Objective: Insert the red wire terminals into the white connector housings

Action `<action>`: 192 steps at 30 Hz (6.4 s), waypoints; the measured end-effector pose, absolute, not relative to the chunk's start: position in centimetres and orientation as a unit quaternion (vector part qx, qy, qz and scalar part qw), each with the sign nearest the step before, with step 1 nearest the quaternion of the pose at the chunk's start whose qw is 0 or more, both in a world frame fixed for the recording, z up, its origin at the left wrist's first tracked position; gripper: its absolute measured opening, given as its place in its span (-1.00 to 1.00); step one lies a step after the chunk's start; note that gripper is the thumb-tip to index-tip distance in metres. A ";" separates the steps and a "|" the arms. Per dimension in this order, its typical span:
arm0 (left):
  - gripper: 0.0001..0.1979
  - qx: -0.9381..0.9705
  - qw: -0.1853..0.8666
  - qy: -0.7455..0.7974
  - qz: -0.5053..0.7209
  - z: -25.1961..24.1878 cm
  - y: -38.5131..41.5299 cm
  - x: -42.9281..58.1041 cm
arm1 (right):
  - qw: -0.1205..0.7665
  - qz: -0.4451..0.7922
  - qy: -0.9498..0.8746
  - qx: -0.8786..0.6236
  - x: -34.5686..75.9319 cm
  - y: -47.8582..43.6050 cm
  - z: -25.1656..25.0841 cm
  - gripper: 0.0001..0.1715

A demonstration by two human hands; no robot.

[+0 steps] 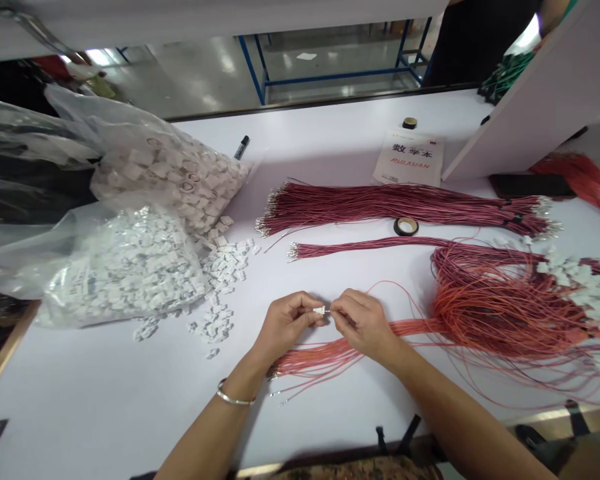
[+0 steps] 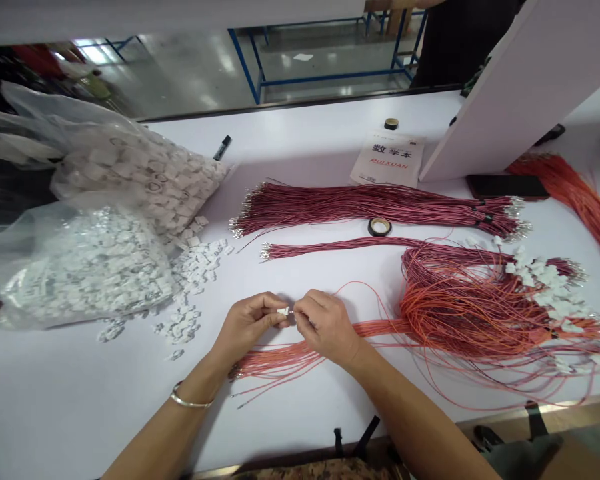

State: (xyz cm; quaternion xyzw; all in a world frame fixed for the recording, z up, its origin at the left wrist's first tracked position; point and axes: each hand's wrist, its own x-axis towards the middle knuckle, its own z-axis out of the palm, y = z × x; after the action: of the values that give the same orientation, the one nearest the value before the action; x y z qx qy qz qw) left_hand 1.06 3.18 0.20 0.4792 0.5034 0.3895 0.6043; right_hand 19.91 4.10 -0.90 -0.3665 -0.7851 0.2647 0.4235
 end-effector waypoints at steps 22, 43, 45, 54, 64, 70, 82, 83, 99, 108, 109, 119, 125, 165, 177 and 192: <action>-0.75 0.475 0.607 0.506 0.387 0.4 3.2 1.4 | 0.400 0.256 -0.792 -0.384 20.1 4.1 -1.6 -0.84; -0.74 0.472 0.607 0.515 0.379 0.3 3.6 0.9 | 0.400 0.336 -0.757 -0.393 20.4 4.4 -1.1 -0.84; -0.77 0.477 0.586 0.525 0.393 0.3 3.7 0.3 | 0.394 0.359 -0.740 -0.411 21.1 5.0 -0.1 -0.87; -0.82 0.514 0.535 0.534 0.406 -0.3 4.5 -0.3 | 0.132 0.177 -0.813 -0.539 20.0 12.4 3.1 -0.82; -0.77 0.483 0.567 0.538 0.395 0.0 4.6 -0.7 | 0.131 0.113 -0.849 -0.499 18.1 16.2 0.0 -0.81; -0.76 0.483 0.570 0.534 0.395 -0.1 4.6 -0.6 | 0.171 0.140 -0.833 -0.508 19.1 16.1 0.4 -0.84; -0.79 0.506 0.549 0.547 0.379 0.2 4.6 -0.5 | 0.150 0.108 -0.819 -0.543 19.6 14.6 -0.8 -0.86; -0.79 0.507 0.549 0.546 0.378 0.2 4.6 -0.5 | 0.144 0.106 -0.818 -0.547 19.6 14.7 -0.9 -0.87; -0.78 0.506 0.550 0.544 0.382 0.2 4.5 -0.6 | 0.130 0.091 -0.846 -0.509 20.2 14.8 -0.2 -0.85; -0.79 0.494 0.574 0.512 0.405 -0.9 4.5 -0.9 | 0.183 0.140 -0.863 -0.449 19.9 9.2 0.8 -0.98; -0.78 0.491 0.579 0.509 0.405 -0.9 4.5 -0.9 | 0.194 0.155 -0.866 -0.435 19.2 8.6 1.0 -0.97; -0.75 0.465 0.575 0.519 0.429 -0.5 4.3 -0.9 | 0.332 0.248 -0.805 -0.425 18.0 7.2 1.3 -0.86; -0.78 0.472 0.571 0.514 0.433 -0.6 4.3 -1.0 | 0.343 0.305 -0.757 -0.465 19.8 6.0 -0.1 -0.87; -0.82 0.485 0.590 0.494 0.416 -0.4 4.2 -0.7 | 0.431 0.200 -0.770 -0.425 18.6 5.1 -1.1 -0.84; -0.82 0.496 0.587 0.488 0.414 -0.3 4.1 -0.7 | 0.421 0.248 -0.771 -0.408 18.8 5.2 -1.3 -0.87; -0.80 0.491 0.595 0.491 0.404 -0.4 4.1 -0.7 | 0.432 0.275 -0.761 -0.398 18.8 5.1 -1.2 -0.86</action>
State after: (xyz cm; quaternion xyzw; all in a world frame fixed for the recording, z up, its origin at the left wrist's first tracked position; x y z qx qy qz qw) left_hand -0.71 4.07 -0.40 0.4913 0.4911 0.4040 0.5952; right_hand 18.83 5.08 -1.15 -0.3977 -0.7614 0.2749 0.4319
